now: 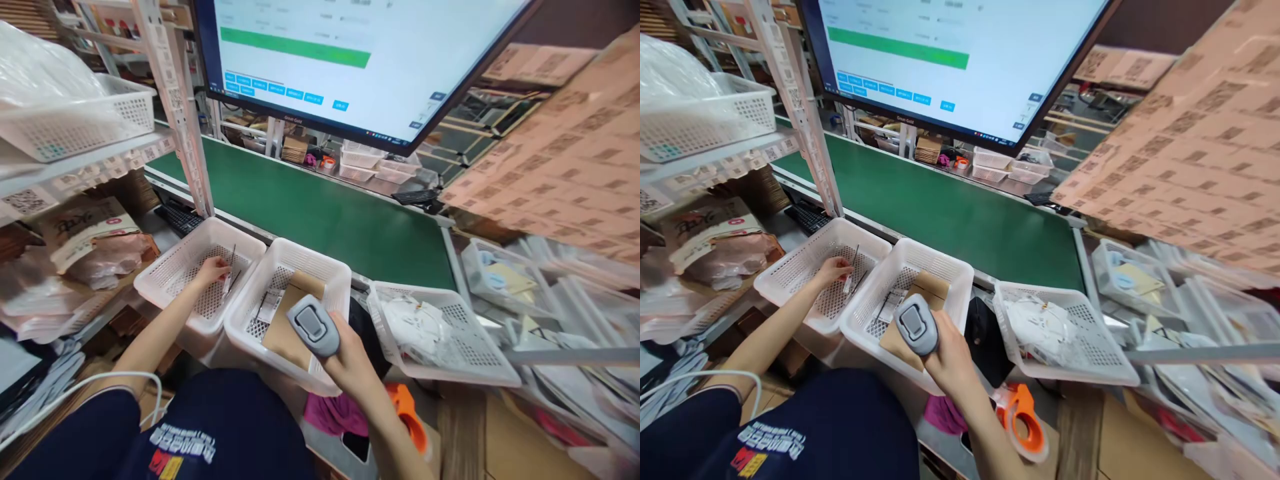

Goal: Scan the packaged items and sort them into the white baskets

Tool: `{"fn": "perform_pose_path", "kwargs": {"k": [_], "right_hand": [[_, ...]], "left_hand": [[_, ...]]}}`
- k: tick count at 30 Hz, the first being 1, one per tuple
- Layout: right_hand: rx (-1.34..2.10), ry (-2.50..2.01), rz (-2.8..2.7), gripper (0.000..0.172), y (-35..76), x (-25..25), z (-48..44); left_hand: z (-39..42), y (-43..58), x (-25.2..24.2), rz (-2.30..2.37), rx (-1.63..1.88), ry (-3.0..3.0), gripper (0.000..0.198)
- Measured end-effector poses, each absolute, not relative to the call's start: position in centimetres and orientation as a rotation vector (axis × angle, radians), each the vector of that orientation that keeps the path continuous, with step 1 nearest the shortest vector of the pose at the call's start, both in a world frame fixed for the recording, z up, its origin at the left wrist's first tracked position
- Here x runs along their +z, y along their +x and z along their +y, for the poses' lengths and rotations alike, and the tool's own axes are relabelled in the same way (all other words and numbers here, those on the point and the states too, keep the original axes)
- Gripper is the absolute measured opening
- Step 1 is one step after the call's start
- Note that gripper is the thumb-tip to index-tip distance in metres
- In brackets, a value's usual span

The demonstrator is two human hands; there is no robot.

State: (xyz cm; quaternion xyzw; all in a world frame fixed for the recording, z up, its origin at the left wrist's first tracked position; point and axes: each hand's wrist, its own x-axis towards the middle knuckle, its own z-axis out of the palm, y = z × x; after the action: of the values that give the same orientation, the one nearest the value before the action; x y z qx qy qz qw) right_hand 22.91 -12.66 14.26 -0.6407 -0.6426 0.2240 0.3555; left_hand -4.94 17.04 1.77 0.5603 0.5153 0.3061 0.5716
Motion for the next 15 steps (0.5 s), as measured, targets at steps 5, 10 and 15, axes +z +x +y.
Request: {"fn": "perform_pose_path", "kwargs": {"k": [5,10,15], "right_hand": [[0.694,-1.835,-1.956,0.053,19.7,15.7,-10.9],[0.742,-2.032,-2.127,0.068,18.3,17.5,-10.6],[0.799,-2.075,-2.072,0.064,19.5,17.7,-13.3]], "left_hand": [[14.7,-0.8,7.8,0.981,0.750,1.446,0.050],[10.5,2.1,9.8,0.852,0.688,1.588,0.046],[11.0,2.8,7.5,0.822,0.601,1.687,0.043]]}}
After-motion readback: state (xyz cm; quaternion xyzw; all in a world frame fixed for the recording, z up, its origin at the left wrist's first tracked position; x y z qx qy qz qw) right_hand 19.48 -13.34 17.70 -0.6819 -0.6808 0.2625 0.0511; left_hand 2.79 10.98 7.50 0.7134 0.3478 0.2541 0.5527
